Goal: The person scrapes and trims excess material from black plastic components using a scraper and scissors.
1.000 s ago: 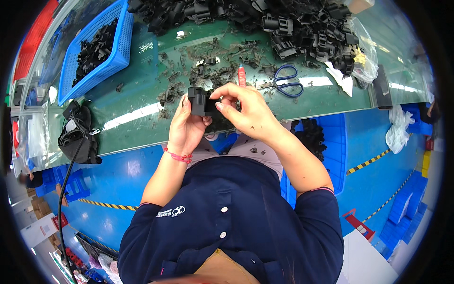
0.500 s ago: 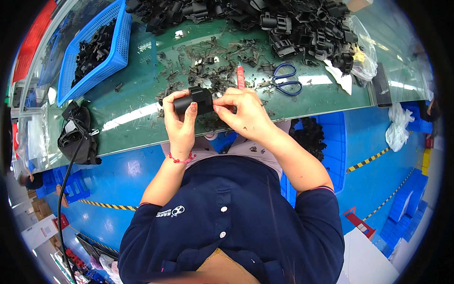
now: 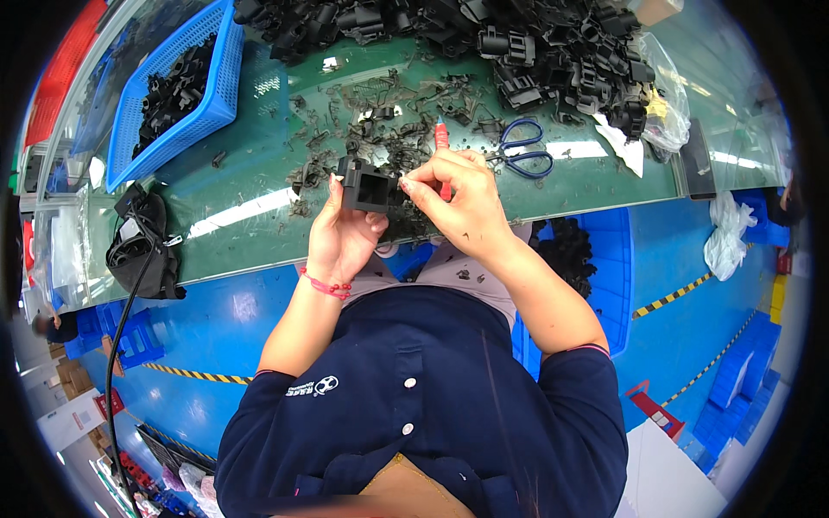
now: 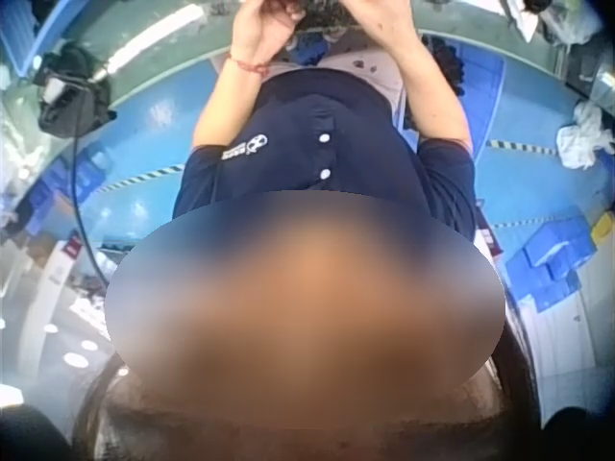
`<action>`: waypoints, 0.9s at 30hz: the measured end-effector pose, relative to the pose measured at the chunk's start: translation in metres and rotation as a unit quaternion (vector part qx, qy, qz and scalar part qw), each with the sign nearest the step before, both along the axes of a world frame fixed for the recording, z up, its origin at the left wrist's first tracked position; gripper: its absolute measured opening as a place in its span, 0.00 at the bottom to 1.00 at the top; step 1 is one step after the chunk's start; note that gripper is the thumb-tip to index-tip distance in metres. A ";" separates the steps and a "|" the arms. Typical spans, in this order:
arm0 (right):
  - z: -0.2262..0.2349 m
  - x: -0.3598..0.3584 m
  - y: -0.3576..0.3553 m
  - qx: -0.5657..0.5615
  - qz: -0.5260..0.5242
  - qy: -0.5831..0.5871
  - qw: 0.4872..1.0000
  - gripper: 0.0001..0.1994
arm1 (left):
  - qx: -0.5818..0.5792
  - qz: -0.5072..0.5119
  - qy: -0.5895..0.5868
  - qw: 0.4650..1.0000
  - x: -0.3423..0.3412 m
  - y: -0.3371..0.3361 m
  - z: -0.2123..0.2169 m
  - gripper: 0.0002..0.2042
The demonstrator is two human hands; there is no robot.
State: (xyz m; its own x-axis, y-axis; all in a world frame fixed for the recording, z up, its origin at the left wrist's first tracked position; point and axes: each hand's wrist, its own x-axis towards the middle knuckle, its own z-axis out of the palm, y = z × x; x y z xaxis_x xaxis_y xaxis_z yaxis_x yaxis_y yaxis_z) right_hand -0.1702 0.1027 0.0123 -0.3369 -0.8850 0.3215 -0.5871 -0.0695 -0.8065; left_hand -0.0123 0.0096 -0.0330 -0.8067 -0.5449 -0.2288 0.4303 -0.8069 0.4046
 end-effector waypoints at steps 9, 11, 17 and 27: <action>0.008 0.004 0.003 -0.033 0.013 0.016 0.999 0.04 | 0.136 -0.053 0.086 0.986 0.002 -0.001 -0.013 0.22; 0.004 0.002 0.003 -0.034 0.027 0.020 0.999 0.03 | 0.134 -0.053 0.078 0.987 0.002 -0.001 -0.012 0.22; 0.007 0.010 0.000 -0.038 0.023 0.015 0.999 0.03 | 0.093 -0.060 0.057 0.992 0.002 0.000 -0.010 0.20; 0.013 0.012 -0.002 0.043 0.047 0.029 0.998 0.06 | -0.209 0.064 -0.083 0.972 -0.001 0.002 0.000 0.17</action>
